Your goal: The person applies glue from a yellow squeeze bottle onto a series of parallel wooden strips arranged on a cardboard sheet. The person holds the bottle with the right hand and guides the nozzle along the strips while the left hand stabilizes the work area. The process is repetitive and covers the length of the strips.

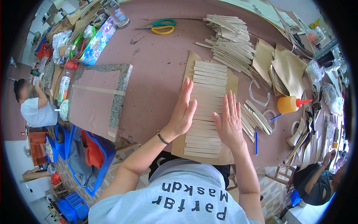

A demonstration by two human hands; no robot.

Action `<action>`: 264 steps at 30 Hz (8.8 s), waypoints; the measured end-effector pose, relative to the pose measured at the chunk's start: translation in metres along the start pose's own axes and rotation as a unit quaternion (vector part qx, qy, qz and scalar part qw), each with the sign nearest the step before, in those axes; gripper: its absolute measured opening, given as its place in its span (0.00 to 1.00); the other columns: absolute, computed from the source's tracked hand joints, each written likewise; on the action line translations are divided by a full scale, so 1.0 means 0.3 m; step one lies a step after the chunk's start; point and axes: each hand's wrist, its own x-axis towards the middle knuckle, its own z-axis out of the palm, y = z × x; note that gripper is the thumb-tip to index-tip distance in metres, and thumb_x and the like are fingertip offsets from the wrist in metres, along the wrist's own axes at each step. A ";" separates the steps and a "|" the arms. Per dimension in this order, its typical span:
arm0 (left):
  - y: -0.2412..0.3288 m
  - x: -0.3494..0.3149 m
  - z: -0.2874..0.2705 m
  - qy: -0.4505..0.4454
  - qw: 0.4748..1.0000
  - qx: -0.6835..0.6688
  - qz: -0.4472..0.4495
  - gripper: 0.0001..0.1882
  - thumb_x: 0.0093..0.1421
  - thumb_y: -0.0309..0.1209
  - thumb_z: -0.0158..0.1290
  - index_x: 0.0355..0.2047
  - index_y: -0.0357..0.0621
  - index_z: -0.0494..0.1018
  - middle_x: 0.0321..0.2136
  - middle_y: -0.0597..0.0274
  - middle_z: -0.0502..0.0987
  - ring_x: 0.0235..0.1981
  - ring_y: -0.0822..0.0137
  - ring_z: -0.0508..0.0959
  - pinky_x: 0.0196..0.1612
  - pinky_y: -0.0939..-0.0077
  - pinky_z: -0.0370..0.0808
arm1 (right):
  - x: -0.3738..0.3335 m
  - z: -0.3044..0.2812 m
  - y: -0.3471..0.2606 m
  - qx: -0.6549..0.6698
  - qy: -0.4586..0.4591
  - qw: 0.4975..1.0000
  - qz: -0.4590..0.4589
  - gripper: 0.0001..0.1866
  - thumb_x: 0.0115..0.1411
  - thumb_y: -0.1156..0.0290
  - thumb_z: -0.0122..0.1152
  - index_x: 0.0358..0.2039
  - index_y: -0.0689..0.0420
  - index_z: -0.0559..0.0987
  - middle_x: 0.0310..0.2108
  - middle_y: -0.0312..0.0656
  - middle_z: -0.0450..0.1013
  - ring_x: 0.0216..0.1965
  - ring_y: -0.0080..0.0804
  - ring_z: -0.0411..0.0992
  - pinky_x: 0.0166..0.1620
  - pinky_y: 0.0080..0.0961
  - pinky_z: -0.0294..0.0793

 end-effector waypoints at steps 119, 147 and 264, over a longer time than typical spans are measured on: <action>-0.179 0.314 -0.136 0.007 0.927 0.351 0.133 0.22 0.60 0.35 0.55 0.52 0.40 0.66 0.47 0.55 0.67 0.50 0.55 0.68 0.52 0.59 0.67 | 0.591 0.027 0.000 0.605 0.240 0.759 0.026 0.22 0.60 0.81 0.59 0.55 0.66 0.69 0.52 0.50 0.71 0.54 0.44 0.72 0.54 0.36 0.75; -0.174 0.318 -0.137 -0.003 0.922 0.366 0.127 0.21 0.61 0.36 0.53 0.51 0.39 0.68 0.48 0.56 0.67 0.51 0.58 0.68 0.52 0.61 0.65 | 0.572 0.043 0.009 0.553 0.250 0.794 0.039 0.22 0.59 0.82 0.61 0.54 0.65 0.70 0.50 0.48 0.72 0.54 0.43 0.72 0.54 0.36 0.74; -0.165 0.321 -0.140 -0.022 0.920 0.372 0.125 0.22 0.60 0.34 0.53 0.53 0.42 0.67 0.50 0.52 0.67 0.51 0.53 0.67 0.54 0.57 0.64 | 0.545 0.064 -0.021 0.597 0.359 0.710 0.101 0.19 0.58 0.78 0.66 0.49 0.62 0.72 0.43 0.40 0.73 0.44 0.27 0.74 0.46 0.27 0.77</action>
